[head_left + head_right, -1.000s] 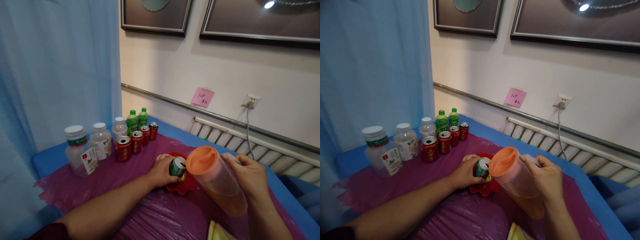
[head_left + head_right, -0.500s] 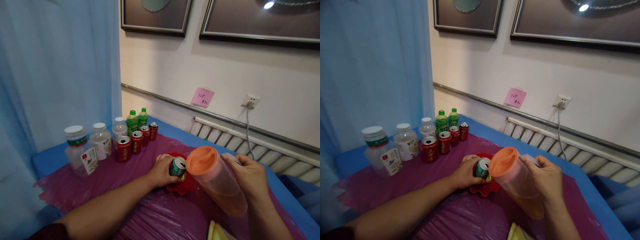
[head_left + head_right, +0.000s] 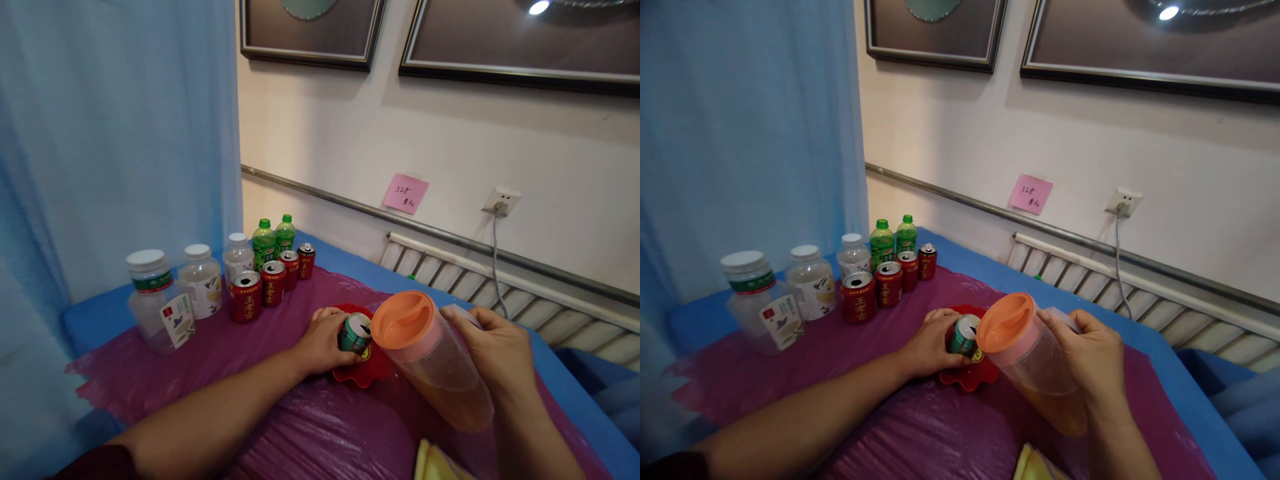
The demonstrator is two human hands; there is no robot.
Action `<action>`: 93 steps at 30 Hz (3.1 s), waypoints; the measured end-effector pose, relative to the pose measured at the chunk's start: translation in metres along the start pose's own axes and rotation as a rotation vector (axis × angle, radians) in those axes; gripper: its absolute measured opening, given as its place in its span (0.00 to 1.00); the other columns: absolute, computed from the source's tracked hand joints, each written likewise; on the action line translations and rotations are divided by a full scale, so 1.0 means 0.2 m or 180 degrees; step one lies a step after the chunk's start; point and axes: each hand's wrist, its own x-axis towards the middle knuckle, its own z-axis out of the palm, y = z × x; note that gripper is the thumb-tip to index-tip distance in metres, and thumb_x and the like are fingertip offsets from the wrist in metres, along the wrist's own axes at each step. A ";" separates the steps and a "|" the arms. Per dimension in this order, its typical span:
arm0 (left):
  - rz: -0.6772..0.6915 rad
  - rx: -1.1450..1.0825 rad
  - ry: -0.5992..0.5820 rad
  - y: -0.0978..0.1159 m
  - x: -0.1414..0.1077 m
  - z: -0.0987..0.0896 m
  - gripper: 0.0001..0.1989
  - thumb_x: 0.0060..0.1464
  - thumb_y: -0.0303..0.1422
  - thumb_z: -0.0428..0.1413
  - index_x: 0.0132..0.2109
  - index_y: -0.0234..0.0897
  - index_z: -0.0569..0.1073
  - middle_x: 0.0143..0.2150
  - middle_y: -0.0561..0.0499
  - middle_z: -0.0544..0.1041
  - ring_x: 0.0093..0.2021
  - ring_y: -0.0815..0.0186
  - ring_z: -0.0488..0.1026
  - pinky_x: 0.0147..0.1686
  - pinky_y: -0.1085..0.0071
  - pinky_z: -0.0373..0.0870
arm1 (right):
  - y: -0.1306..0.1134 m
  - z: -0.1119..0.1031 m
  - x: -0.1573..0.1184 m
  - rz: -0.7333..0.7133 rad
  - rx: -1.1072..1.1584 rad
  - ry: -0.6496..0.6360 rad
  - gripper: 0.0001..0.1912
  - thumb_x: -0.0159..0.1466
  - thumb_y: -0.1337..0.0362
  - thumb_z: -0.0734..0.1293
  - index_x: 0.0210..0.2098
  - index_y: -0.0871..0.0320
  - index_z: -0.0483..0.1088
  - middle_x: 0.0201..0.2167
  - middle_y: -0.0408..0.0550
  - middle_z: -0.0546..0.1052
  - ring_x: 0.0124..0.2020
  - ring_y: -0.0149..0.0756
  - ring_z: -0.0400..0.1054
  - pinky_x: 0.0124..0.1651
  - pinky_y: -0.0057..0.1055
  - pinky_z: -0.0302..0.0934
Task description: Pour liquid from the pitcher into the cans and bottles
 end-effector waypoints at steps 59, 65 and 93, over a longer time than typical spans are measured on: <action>0.0009 0.0027 -0.0058 0.00 0.00 -0.01 0.34 0.37 0.46 0.70 0.54 0.45 0.76 0.52 0.48 0.77 0.56 0.48 0.68 0.59 0.55 0.60 | 0.00 -0.01 0.00 -0.0110 0.0003 -0.0042 0.29 0.50 0.37 0.73 0.18 0.56 0.66 0.15 0.38 0.61 0.19 0.30 0.54 0.20 0.27 0.49; -0.0018 0.0020 -0.0064 0.00 0.00 -0.01 0.35 0.37 0.45 0.71 0.54 0.44 0.76 0.53 0.47 0.76 0.56 0.48 0.68 0.59 0.55 0.60 | 0.00 -0.01 -0.01 -0.0033 0.0012 -0.0046 0.29 0.50 0.36 0.73 0.18 0.56 0.66 0.15 0.38 0.61 0.20 0.30 0.54 0.21 0.27 0.49; -0.0019 -0.0007 -0.0058 0.00 0.00 0.00 0.34 0.37 0.46 0.71 0.54 0.44 0.76 0.52 0.47 0.76 0.56 0.48 0.68 0.59 0.55 0.60 | 0.00 -0.01 -0.01 -0.0061 -0.0033 -0.0022 0.28 0.51 0.38 0.73 0.18 0.56 0.66 0.16 0.39 0.61 0.21 0.30 0.54 0.21 0.27 0.48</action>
